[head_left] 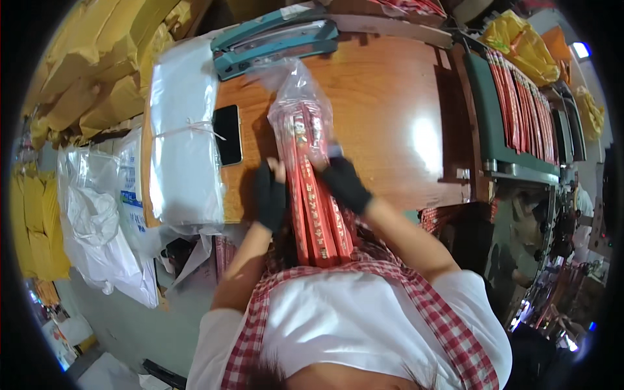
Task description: Bundling red incense sticks and placing them into clear plastic bags for distribution.
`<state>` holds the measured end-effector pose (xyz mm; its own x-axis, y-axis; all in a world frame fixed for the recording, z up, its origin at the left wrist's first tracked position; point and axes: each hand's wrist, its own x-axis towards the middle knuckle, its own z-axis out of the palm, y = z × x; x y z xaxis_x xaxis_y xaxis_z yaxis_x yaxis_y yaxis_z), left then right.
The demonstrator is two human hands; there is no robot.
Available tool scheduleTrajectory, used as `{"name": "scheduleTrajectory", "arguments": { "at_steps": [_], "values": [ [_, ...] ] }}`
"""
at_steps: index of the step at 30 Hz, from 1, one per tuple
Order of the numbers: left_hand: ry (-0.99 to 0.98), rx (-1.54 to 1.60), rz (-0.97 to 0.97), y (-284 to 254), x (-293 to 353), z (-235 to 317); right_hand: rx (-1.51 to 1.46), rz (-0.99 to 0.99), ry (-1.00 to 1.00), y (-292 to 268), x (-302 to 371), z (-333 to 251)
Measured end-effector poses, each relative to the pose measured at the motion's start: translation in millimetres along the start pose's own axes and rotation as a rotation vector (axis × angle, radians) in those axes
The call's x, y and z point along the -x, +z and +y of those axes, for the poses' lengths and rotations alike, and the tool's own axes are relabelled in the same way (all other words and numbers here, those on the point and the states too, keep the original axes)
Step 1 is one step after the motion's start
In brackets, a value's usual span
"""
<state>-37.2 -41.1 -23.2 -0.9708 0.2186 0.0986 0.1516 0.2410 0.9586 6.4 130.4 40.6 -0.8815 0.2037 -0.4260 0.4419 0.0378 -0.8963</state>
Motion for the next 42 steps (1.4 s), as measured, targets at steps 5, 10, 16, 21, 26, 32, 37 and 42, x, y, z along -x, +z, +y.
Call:
{"name": "scheduleTrajectory", "arguments": {
  "at_steps": [5,10,16,21,26,32,37,42],
  "values": [
    [0.246,-0.381,-0.091,-34,43,1,-0.415,-0.080,-0.099,-24,100,108],
    [0.210,-0.323,-0.213,-21,-28,-14,0.381,0.333,-0.239,-28,49,55],
    [0.210,-0.392,-0.108,14,-62,-163,0.153,0.346,-0.471,25,-48,81],
    [0.392,-0.535,-0.239,-20,-82,-193,0.312,0.142,-0.473,-11,93,157],
    [0.420,-0.805,-0.219,-29,-59,-107,0.688,0.125,-0.695,-43,127,89],
    [0.611,-0.595,0.050,-148,-83,214,0.597,0.785,-1.453,-106,105,-189],
    [0.443,-0.119,-0.454,-97,-122,284,1.067,0.488,-1.086,-128,81,-196],
    [0.341,-0.199,-0.452,-113,-98,326,1.078,0.709,-1.417,-155,95,-244]
  ]
}}
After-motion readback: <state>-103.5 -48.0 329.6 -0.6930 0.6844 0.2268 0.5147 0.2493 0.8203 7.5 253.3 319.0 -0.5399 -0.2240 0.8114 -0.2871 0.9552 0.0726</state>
